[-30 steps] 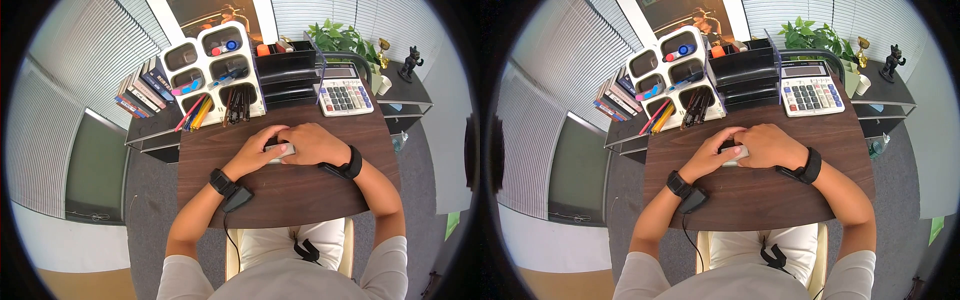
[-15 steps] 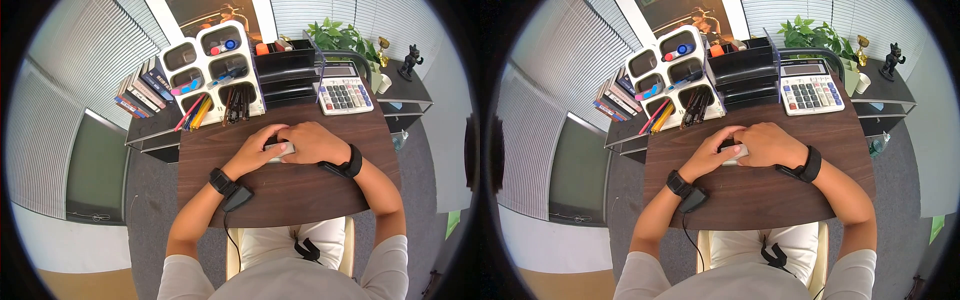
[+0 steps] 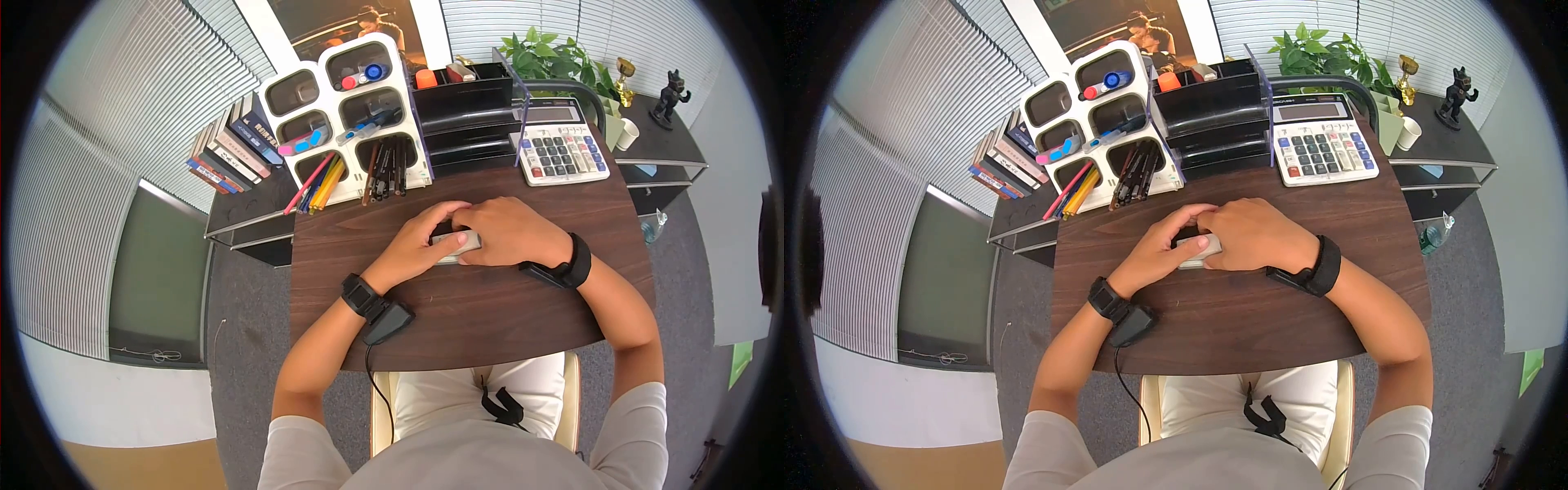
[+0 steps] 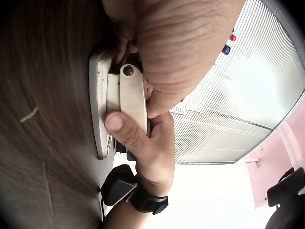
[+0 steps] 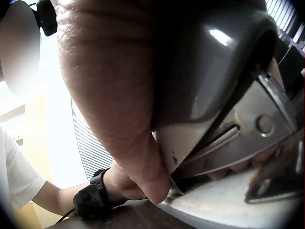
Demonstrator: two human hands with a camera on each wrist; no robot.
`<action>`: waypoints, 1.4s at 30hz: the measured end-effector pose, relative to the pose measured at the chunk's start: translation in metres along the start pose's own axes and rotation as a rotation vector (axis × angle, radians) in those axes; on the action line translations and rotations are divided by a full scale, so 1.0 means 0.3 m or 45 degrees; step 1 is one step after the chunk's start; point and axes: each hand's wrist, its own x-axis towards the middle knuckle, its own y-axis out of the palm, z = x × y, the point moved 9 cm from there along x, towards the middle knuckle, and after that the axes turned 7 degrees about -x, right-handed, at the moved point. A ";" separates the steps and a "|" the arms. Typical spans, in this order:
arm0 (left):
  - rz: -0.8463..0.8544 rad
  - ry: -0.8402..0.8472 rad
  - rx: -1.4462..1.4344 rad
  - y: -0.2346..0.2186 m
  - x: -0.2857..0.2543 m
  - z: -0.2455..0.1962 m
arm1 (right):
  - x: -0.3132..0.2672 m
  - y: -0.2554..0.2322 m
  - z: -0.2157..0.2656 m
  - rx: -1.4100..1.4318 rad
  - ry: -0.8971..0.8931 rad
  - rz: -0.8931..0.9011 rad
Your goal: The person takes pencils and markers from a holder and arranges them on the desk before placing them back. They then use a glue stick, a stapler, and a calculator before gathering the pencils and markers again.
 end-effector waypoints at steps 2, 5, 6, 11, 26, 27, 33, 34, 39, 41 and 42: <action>-0.001 -0.001 0.003 -0.001 0.001 0.002 | 0.001 -0.004 0.005 -0.032 -0.007 -0.007; 0.000 0.008 0.008 -0.001 0.002 0.003 | 0.000 -0.001 0.002 -0.038 -0.006 -0.010; 0.002 0.005 0.004 0.000 0.002 0.001 | 0.000 -0.002 0.002 -0.038 -0.006 -0.011; 0.004 -0.005 -0.020 0.003 0.000 0.003 | 0.000 -0.003 0.004 -0.034 0.005 0.017; -0.024 0.058 0.001 -0.001 0.000 -0.010 | 0.001 0.000 0.001 -0.009 -0.005 -0.009; -0.024 0.053 -0.006 -0.001 0.001 -0.009 | 0.001 -0.001 0.001 -0.009 -0.005 -0.010; -0.012 0.025 -0.001 -0.003 0.000 -0.010 | 0.001 0.001 0.000 -0.008 -0.007 -0.010; 0.000 0.003 0.012 -0.002 -0.001 -0.007 | 0.002 0.002 0.000 -0.011 -0.011 -0.015; 0.002 0.008 0.005 -0.001 0.000 -0.004 | 0.002 0.002 0.000 -0.020 -0.014 -0.017; 0.002 0.004 0.003 0.000 -0.001 -0.004 | 0.001 0.001 0.001 -0.022 -0.013 -0.014; 0.003 -0.001 -0.006 0.000 -0.001 -0.005 | 0.001 -0.001 0.002 -0.023 -0.013 -0.014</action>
